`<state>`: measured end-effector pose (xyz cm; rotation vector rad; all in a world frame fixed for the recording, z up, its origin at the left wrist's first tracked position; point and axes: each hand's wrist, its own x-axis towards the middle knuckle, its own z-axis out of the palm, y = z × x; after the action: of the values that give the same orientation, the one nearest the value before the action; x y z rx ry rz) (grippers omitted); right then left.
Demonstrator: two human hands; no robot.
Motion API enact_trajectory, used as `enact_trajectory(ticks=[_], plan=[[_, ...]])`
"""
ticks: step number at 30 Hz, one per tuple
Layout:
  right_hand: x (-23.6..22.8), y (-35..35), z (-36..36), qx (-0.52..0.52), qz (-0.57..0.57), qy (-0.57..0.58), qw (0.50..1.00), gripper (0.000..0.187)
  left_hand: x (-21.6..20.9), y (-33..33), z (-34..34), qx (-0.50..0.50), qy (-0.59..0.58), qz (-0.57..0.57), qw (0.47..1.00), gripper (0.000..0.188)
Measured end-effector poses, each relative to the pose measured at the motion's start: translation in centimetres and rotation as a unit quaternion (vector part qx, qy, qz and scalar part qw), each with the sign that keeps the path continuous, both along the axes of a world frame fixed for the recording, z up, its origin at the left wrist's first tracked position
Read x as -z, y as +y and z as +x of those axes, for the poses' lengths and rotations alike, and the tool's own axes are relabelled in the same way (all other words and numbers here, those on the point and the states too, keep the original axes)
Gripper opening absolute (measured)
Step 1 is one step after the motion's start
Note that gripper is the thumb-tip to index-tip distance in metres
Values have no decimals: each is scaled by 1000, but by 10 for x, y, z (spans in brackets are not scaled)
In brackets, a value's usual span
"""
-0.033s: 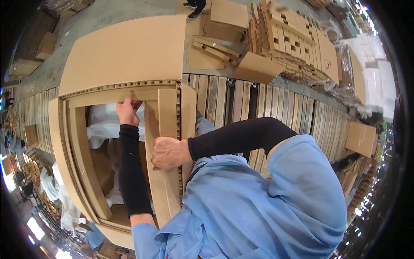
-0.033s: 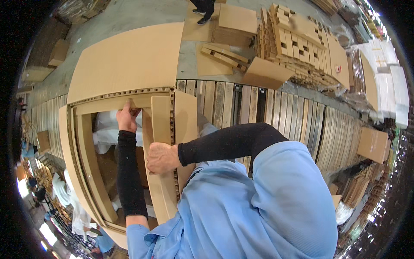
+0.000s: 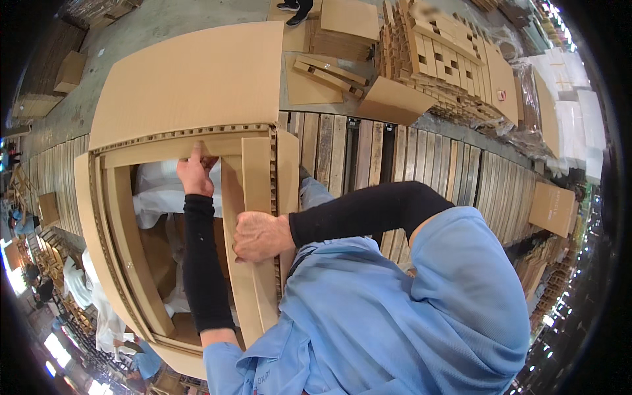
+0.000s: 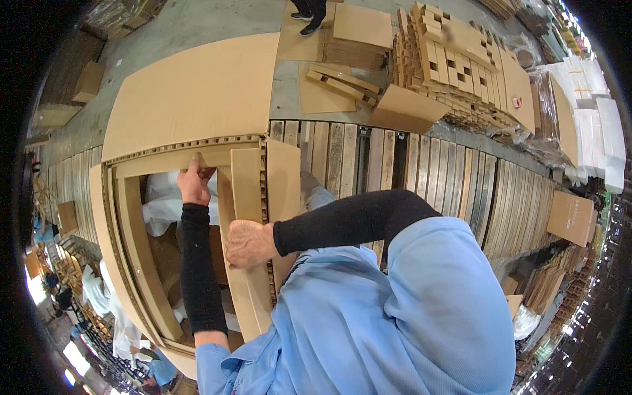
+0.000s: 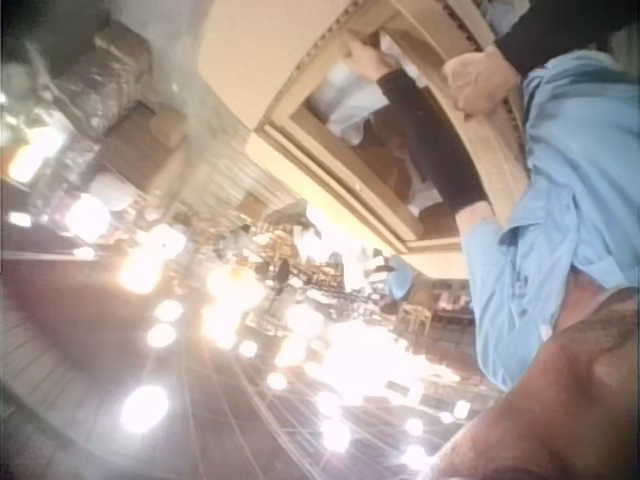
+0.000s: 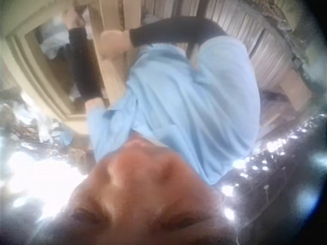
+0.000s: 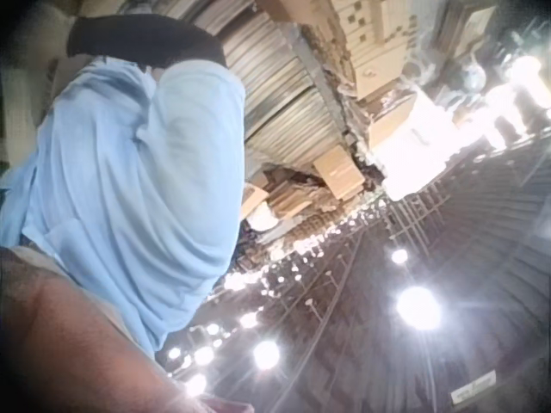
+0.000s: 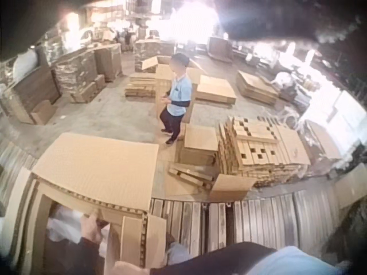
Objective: The person packs a dining chair into a large cardboard box. They place the chair inside, add protective foam and cardboard dividers, then seal the box with packing tape.
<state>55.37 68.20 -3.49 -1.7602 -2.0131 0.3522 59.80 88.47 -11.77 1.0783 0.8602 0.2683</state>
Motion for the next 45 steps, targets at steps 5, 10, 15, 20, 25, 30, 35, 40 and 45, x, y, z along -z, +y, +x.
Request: enact_trajectory(ticks=[5, 10, 15, 20, 25, 30, 35, 40, 45], plan=[[11, 4, 10, -6, 51, 1, 999, 19, -1, 4, 11, -7, -19, -12, 1000, 24], [4, -3, 9, 4, 14, -12, 1000, 15, -12, -1, 15, -30, -30, -20, 999, 23], [0, -2, 8, 16, -18, -6, 1000, 15, 0, 0, 11, -31, -43, -11, 999, 23], [8, -5, 14, 3, -35, 9, 999, 16, -1, 5, 5, -27, -39, -12, 999, 21], [13, 0, 24, 106, 54, 151, 981, 21, -2, 11, 7, 7, -39, -38, 998, 20], [-46, 31, 53, 140, 195, 162, 957, 44, -14, 40, -10, -7, 5, -18, 1000, 23], [49, 46, 94, 131, 61, -76, 987, 58, -77, 56, -89, -68, 54, 199, 976, 29], [11, 52, 116, 108, 84, -45, 990, 64, -127, -45, -273, -48, 221, 488, 843, 43], [11, 52, 161, 32, -46, -216, 975, 71, -84, -126, -475, -116, 514, 513, 678, 48]])
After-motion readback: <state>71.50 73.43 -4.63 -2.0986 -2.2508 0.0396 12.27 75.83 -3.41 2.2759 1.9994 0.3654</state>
